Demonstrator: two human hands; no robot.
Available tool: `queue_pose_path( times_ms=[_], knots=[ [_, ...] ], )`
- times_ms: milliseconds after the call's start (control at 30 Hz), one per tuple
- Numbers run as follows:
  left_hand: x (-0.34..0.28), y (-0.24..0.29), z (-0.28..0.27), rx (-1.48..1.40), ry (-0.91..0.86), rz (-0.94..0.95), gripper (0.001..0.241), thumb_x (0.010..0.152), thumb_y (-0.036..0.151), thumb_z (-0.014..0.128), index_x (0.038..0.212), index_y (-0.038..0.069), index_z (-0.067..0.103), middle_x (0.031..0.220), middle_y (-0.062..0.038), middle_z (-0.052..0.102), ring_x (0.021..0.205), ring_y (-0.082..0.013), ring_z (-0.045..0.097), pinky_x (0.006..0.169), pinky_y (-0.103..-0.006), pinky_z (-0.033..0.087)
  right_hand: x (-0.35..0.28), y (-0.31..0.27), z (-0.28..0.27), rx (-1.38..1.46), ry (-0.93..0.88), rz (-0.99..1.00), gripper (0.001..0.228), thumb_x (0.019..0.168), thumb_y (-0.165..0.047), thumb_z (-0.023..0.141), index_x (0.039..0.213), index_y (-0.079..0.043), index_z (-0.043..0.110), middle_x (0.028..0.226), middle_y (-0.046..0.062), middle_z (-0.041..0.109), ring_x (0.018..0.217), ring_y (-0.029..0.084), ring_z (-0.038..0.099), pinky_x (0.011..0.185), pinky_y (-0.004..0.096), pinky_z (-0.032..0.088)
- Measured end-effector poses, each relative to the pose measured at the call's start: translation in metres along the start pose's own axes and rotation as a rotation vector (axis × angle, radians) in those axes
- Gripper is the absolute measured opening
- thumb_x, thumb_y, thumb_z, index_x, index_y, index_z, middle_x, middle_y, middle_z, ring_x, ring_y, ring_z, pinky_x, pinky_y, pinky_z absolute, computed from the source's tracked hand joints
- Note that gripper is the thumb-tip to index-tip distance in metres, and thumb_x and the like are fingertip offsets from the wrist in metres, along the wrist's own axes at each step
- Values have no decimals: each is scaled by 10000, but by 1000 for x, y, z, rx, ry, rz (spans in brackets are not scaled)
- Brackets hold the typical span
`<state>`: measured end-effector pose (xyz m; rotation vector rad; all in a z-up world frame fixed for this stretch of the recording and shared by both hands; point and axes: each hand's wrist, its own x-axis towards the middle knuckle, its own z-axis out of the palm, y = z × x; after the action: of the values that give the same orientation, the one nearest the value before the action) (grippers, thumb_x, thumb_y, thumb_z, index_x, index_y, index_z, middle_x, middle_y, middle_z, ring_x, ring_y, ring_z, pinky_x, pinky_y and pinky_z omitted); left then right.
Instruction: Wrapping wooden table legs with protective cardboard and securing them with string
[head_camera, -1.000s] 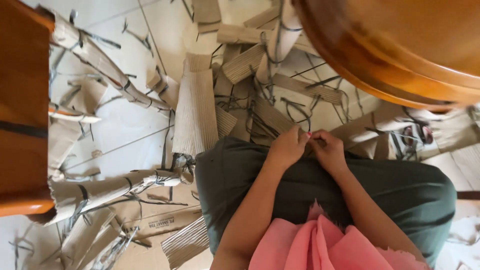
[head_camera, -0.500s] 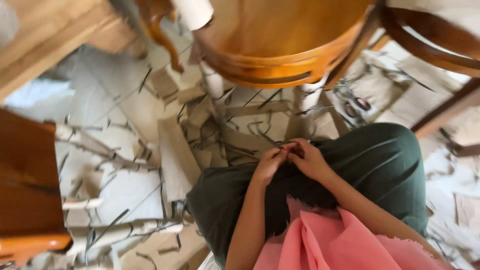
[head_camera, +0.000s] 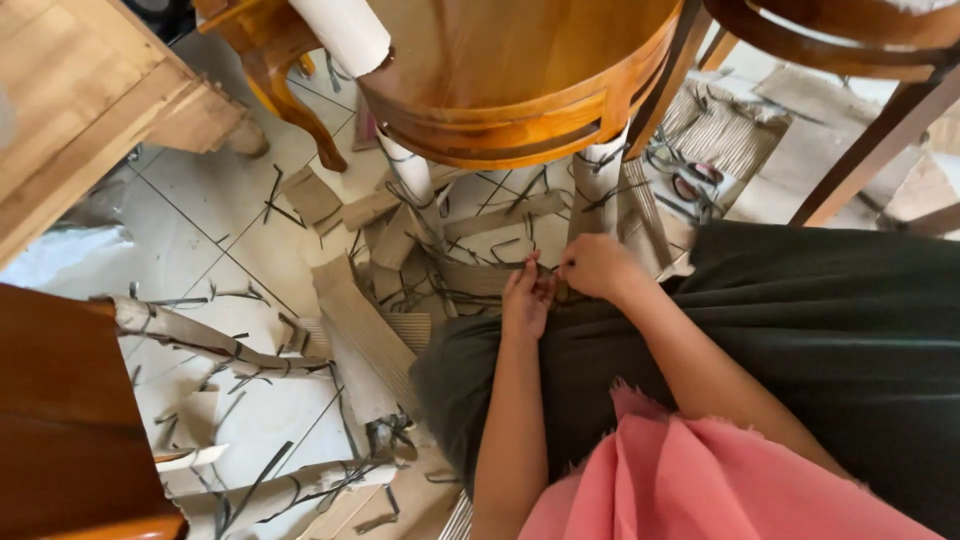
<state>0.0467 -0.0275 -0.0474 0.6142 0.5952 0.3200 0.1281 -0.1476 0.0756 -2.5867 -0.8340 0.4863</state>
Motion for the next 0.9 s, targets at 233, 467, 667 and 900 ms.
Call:
queue_pose_path(
  times_ms=[233,467,667,900],
  knots=[
    [10,-17,-29,196,82,-14,297,912,240,851,976,15,668,720,-65,555,683,-170,595,705,-323,561,39,19,58,-43,-208,-54,271,917,-212,619,823,11,742,731,176,716,679,306,726,584,395,609],
    [-5,-14,-4,302,196,64,357,847,271,902,940,11,676,723,-87,611,672,-161,589,687,-325,525,1,13,19,185,-93,-136,291,987,-166,576,847,32,738,803,202,718,789,360,684,708,458,567],
    [12,-56,28,362,189,175,367,854,381,892,986,80,727,817,-49,666,756,-135,628,699,-293,502,-15,73,8,301,154,-140,211,914,-218,725,1068,-100,810,1013,159,784,972,387,731,863,483,584],
    [-7,-59,44,224,192,240,258,907,257,844,1020,54,732,840,-48,637,753,-129,618,714,-263,533,-31,85,-25,383,243,-100,203,883,-278,749,1061,-209,815,927,144,761,930,376,715,833,499,573]
  ],
)
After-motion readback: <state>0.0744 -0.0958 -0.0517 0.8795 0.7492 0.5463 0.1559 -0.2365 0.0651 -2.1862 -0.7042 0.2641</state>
